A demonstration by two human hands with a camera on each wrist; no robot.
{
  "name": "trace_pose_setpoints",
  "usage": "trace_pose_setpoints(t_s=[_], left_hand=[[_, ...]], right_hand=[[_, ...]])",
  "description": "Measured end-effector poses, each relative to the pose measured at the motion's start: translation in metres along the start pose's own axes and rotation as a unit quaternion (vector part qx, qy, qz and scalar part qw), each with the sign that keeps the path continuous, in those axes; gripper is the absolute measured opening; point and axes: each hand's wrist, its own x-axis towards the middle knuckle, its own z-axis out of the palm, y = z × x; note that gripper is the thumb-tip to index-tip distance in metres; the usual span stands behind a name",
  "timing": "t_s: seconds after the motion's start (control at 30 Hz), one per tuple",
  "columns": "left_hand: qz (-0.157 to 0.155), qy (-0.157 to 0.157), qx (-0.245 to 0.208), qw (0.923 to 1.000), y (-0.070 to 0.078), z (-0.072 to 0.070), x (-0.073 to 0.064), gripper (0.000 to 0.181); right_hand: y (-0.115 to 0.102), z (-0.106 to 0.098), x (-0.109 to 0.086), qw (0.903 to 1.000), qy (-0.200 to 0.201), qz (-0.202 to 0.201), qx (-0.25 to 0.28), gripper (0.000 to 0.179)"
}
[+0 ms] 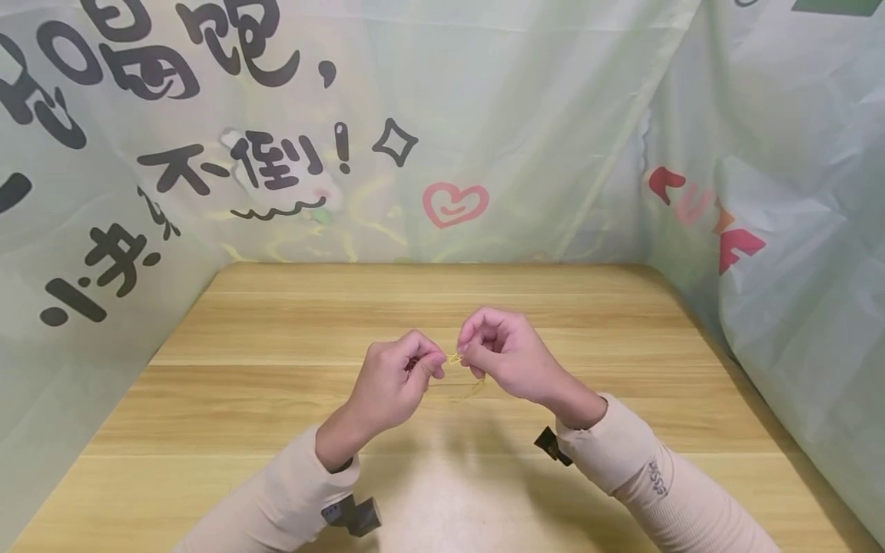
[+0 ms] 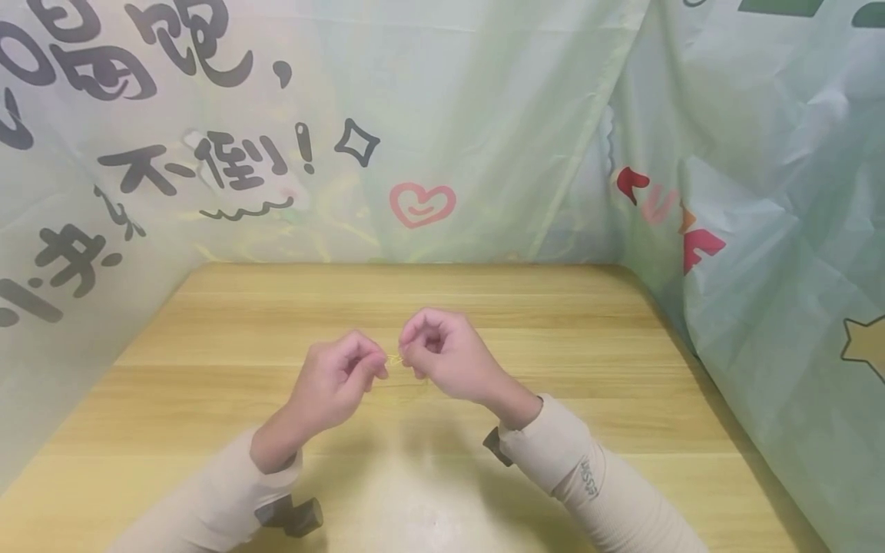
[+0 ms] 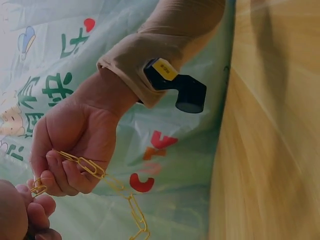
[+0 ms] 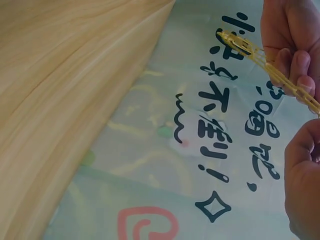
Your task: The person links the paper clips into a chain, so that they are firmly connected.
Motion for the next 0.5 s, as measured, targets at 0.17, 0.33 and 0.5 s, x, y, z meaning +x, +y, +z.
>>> trace_pose_setpoints(t_s=[0.17,0.33,0.5], left_hand=[[0.000,-0.004,-0.005,1.0000,-0.0006,-0.0004,-0.0006,0.034],[-0.006,-0.012,-0.035,0.9993,-0.0013,-0.0005,-0.0014,0.033],[0.002,-0.017,-0.051,0.9986,-0.0003,0.0005,-0.0010,0.033]], right_hand=[[-0.0005,-0.0009,0.0003,0.9999,0.000,0.011,0.003,0.009],[-0.0009,-0.0022,0.0010,0.9996,-0.012,0.021,0.015,0.008],[-0.0016,-0.0023,0.0017,0.9991,-0.020,0.026,0.026,0.008]])
